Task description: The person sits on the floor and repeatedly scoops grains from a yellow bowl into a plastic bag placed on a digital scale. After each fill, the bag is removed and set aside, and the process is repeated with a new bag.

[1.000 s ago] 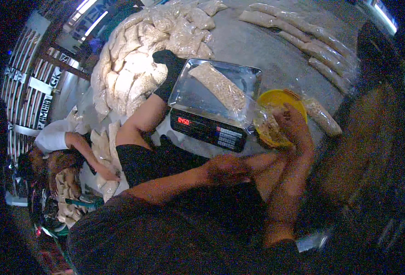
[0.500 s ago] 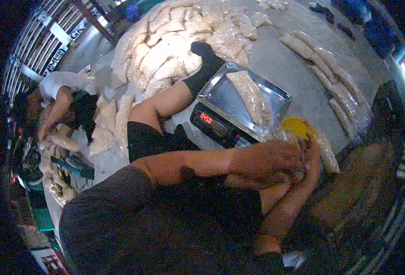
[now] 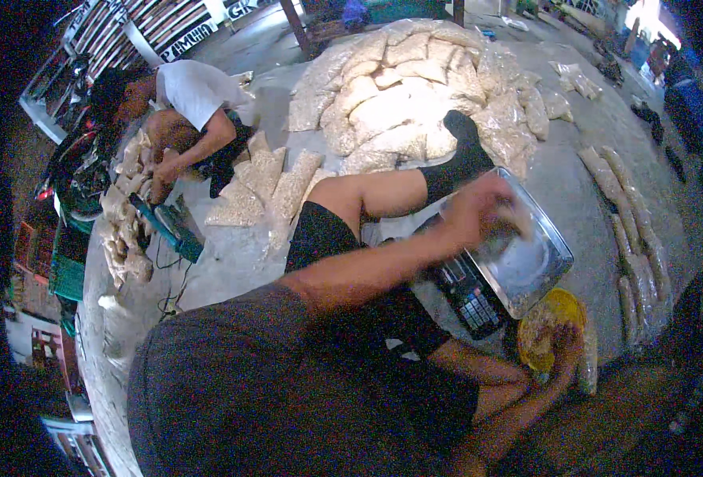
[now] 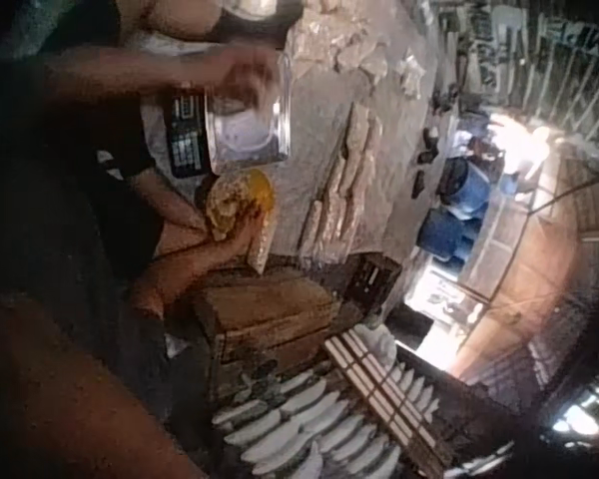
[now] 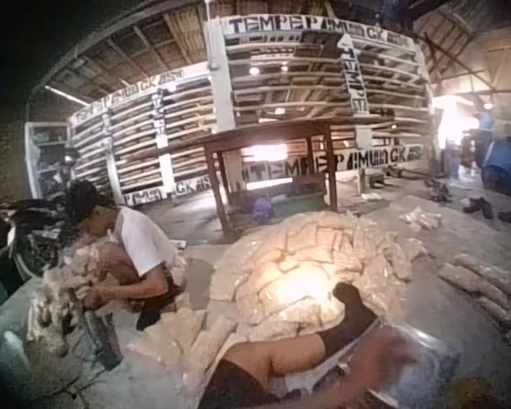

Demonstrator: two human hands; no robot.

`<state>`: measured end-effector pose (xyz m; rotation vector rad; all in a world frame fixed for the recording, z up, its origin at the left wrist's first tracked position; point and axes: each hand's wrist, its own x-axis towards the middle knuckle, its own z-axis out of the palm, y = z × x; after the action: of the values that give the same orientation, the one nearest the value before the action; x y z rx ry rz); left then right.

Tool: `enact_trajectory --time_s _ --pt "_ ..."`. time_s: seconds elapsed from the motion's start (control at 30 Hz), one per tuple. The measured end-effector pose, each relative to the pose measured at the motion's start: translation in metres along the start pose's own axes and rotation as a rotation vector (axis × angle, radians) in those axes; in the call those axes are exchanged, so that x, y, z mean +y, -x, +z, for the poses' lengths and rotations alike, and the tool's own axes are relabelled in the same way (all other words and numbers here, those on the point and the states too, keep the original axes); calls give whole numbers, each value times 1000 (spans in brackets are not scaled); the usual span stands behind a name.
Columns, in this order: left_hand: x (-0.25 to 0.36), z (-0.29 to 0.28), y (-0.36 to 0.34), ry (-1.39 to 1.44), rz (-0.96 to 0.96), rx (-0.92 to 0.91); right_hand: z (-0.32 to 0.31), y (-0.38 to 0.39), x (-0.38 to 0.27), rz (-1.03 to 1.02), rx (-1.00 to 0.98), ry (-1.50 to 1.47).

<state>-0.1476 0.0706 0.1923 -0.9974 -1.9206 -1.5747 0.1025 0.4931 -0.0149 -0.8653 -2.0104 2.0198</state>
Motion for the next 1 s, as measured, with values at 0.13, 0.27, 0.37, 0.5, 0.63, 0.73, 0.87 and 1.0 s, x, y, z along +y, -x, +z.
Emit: enact_trajectory --time_s 0.13,0.27,0.37,0.5,0.63,0.73,0.87,1.0 --pt "-49 -125 -82 134 -384 401 -62 -12 31 -295 -28 402" --pt "-109 -337 -137 -1123 146 30 80 28 -59 -158 52 454" --pt "-77 -314 -137 -848 -459 -84 72 68 -99 -228 250 628" --pt "-98 -431 -26 -1068 -494 -304 104 124 -173 -248 398 488" --pt "-139 -489 109 -1203 -659 -557 114 161 -231 -427 530 303" --pt "-110 -387 131 -902 -747 -322 94 119 -213 -285 289 107" --pt "-130 -298 91 -966 -780 -472 -2 18 -190 -253 218 43" --pt "-137 -205 44 -1209 -733 -807 -94 -100 -151 -68 564 -557"
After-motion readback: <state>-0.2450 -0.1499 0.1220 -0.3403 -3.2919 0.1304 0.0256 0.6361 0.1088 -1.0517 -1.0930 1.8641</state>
